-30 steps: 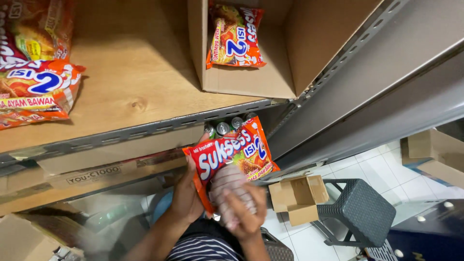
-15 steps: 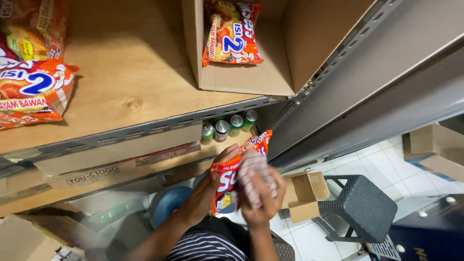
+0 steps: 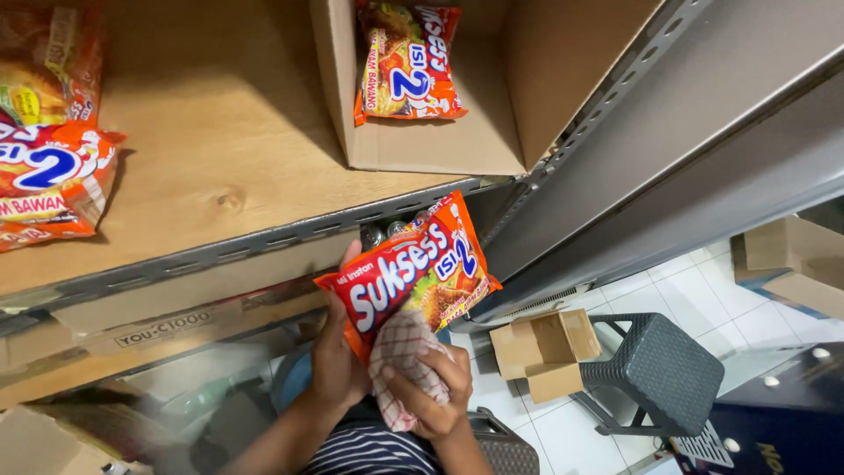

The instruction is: The recorder is using a cloth to wipe down packages of instant noodles and then organizing them on a grocery store shelf.

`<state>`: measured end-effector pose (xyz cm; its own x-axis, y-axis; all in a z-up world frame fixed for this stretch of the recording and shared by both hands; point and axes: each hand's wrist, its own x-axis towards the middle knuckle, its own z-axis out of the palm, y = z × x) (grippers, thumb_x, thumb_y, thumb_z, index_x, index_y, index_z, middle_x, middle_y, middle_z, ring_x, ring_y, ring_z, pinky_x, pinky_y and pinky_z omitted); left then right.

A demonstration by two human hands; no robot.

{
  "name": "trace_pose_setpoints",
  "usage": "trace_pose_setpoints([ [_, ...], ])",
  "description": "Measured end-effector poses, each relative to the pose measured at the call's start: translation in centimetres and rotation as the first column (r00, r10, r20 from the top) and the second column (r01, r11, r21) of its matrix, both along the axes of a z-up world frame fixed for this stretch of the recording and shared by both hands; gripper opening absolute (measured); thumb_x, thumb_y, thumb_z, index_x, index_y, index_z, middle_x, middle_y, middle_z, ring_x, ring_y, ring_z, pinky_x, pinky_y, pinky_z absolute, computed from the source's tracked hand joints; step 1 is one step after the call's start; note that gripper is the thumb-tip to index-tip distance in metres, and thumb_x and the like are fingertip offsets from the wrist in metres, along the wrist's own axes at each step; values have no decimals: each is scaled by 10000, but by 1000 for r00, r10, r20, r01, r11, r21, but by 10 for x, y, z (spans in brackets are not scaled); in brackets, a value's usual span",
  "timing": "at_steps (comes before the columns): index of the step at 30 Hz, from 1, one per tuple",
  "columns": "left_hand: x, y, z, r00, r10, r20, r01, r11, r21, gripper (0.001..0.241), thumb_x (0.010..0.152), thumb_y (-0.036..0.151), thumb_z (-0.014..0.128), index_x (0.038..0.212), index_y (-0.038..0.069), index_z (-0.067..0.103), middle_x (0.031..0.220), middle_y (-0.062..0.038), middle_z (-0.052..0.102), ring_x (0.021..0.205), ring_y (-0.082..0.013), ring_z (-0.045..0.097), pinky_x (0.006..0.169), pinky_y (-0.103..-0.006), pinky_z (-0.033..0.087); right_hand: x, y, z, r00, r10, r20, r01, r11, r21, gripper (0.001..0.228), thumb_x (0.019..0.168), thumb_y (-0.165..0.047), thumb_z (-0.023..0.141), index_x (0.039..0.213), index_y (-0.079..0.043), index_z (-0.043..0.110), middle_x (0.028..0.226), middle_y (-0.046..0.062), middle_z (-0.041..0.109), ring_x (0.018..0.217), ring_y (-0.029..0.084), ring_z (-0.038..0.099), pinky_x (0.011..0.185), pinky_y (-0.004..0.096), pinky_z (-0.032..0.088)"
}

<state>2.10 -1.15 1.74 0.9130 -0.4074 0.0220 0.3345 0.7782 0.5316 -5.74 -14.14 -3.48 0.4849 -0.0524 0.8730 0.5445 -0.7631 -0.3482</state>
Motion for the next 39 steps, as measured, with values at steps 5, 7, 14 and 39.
trace_pose_setpoints([
  [5,-6,1,-2,998,-10,-55,7,999,-49,771,999,534,427,1649,229,148,1614,-135,364,1427,-323,429,1131,-523,381,16,-11,-14,972,-206,-112,232,793,564,481,917,-274,770,1315,-112,555,1394,126,492,933,278,577,739,349,521],
  [7,-8,0,-25,998,-17,-66,15,999,-37,754,1002,495,475,1633,198,187,1626,-133,342,1452,-313,401,1158,-508,360,6,-26,-73,999,-1,-45,37,594,803,500,976,-229,728,1391,-56,510,1344,149,534,865,229,601,682,311,519],
  [14,1,5,-3,893,-171,417,-108,817,566,556,870,103,769,1333,90,462,1626,-175,300,1559,-241,256,1225,-397,266,11,-13,-20,993,114,-32,19,106,994,587,925,-152,673,1418,75,449,1242,183,660,1051,218,680,906,360,548],
  [39,260,-196,37,949,297,104,-268,936,-230,307,1002,99,697,1272,10,581,1312,-145,594,1234,-280,585,1062,-553,543,-28,-90,-39,976,-200,-83,188,596,780,623,919,-60,671,1473,75,419,1350,205,587,1172,224,612,1095,380,466],
])
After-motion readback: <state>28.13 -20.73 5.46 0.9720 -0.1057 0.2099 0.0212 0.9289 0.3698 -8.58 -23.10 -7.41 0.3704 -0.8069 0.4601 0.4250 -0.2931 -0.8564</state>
